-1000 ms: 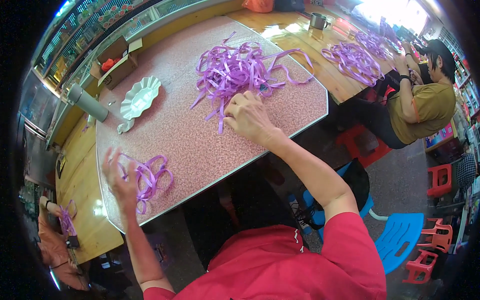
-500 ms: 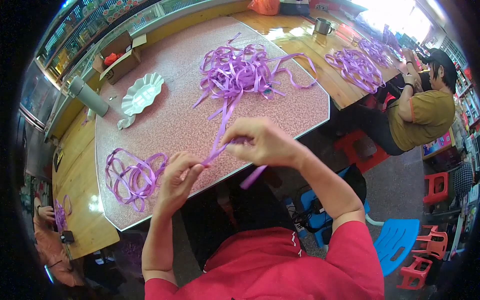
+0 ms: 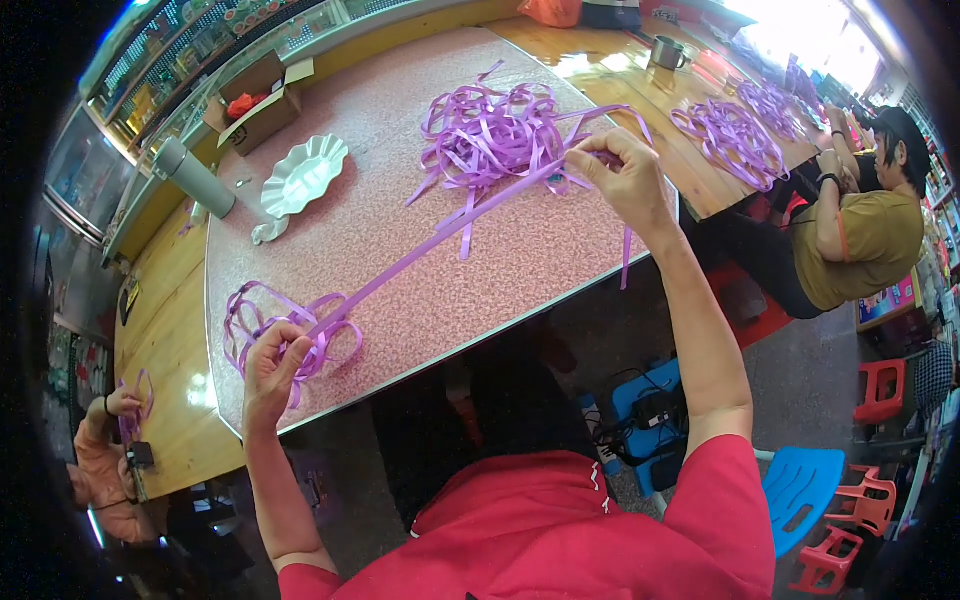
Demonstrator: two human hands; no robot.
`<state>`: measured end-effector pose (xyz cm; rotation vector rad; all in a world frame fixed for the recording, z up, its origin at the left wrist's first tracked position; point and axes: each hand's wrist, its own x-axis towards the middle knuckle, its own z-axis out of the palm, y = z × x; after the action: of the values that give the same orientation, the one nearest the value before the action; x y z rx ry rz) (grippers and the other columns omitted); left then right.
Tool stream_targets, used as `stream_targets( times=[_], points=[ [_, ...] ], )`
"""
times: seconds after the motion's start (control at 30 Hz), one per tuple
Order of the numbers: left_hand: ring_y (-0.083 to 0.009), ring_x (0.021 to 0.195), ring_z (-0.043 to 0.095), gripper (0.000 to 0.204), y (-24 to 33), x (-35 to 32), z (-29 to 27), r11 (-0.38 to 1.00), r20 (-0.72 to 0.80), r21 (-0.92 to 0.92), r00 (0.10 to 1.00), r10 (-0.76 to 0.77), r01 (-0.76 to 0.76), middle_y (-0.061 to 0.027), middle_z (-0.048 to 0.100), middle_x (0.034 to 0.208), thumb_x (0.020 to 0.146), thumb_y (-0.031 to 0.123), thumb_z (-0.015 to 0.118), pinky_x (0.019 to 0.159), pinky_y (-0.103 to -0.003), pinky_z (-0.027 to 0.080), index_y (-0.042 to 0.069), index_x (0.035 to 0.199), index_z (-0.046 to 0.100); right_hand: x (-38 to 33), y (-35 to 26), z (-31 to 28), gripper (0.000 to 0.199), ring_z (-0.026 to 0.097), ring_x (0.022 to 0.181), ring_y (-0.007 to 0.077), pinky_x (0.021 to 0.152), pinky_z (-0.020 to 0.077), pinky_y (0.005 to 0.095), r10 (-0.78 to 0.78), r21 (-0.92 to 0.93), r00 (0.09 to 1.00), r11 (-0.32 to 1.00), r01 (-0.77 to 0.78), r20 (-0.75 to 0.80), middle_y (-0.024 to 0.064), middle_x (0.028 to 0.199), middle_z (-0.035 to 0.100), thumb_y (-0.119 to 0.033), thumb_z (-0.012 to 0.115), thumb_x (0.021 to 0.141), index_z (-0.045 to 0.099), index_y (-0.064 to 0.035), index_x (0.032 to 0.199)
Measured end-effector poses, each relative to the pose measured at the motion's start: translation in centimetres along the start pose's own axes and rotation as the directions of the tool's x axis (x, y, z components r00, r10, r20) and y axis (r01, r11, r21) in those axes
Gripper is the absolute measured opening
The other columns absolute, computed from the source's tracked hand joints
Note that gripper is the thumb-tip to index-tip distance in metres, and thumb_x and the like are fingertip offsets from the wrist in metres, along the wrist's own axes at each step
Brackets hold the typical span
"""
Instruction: The recorder is braiding and knotting purple plastic ribbons at a workstation.
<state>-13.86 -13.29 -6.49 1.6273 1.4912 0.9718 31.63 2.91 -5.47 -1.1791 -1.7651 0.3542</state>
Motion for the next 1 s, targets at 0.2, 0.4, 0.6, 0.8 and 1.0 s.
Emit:
stream_targets(
  times=[0.2,0.4,0.6,0.8,1.0],
  points=[
    [-0.0057,0.082,0.054,0.014,0.6,-0.2,1.8,0.96,0.048,-0.277,0.999,-0.021,0.034,0.0028,0.059,0.087,0.099,0.015,0.064,0.074,-0.022,0.043,0.002,0.097,0.064,1.0,0.0,2.5,0.027,0.064,0.09,0.0235,0.081,0.0496,0.0375,-0.266,-0.635,0.944,0.768,0.083,-0.198,0.0097,0.097,0.069,-0.019,0.076,0.086,0.071,-0.0042,0.108],
    [-0.0057,0.083,0.056,0.014,2.4,0.2,5.2,0.932,0.196,-0.355,0.981,-0.001,0.072,0.0017,0.06,0.087,0.1,0.013,0.063,0.074,-0.022,0.045,0.0,0.104,0.064,-4.3,-10.6,10.5,0.039,0.055,0.128,0.0299,0.11,0.0407,0.0423,-0.364,0.247,0.914,0.916,0.316,0.177,0.016,0.127,0.064,-0.012,0.072,0.088,0.065,-0.0058,0.126],
    [-0.005,0.079,0.055,0.019,3.6,0.6,5.9,0.926,0.165,-0.368,0.986,-0.022,0.082,0.0028,0.061,0.084,0.099,0.02,0.067,0.071,-0.021,0.045,0.001,0.102,0.065,-7.8,-14.1,12.7,0.023,0.064,0.088,0.0195,0.076,0.0499,0.0324,-0.194,0.521,0.842,0.846,-0.116,0.503,0.0094,0.093,0.068,-0.014,0.074,0.089,0.072,-0.0045,0.111],
    [-0.0054,0.074,0.056,0.022,2.8,0.0,5.8,0.877,0.168,-0.469,0.985,-0.028,0.105,0.0013,0.063,0.08,0.1,0.026,0.065,0.069,-0.022,0.044,0.004,0.099,0.065,-7.8,-13.7,12.8,0.014,0.062,0.071,0.0214,0.061,0.0478,0.0337,-0.345,0.551,0.882,0.826,0.122,0.322,0.0076,0.08,0.063,-0.008,0.077,0.082,0.076,-0.0079,0.096],
    [-0.0065,0.075,0.057,0.021,2.1,-0.1,6.0,0.815,0.231,-0.561,0.973,-0.014,0.145,-0.0002,0.064,0.08,0.101,0.025,0.062,0.069,-0.023,0.044,0.004,0.1,0.064,-7.8,-13.5,12.2,0.018,0.06,0.072,0.0169,0.062,0.0472,0.0312,-0.352,0.405,0.876,0.891,0.206,0.328,0.0042,0.078,0.061,-0.007,0.081,0.08,0.078,-0.0103,0.098]
  ],
)
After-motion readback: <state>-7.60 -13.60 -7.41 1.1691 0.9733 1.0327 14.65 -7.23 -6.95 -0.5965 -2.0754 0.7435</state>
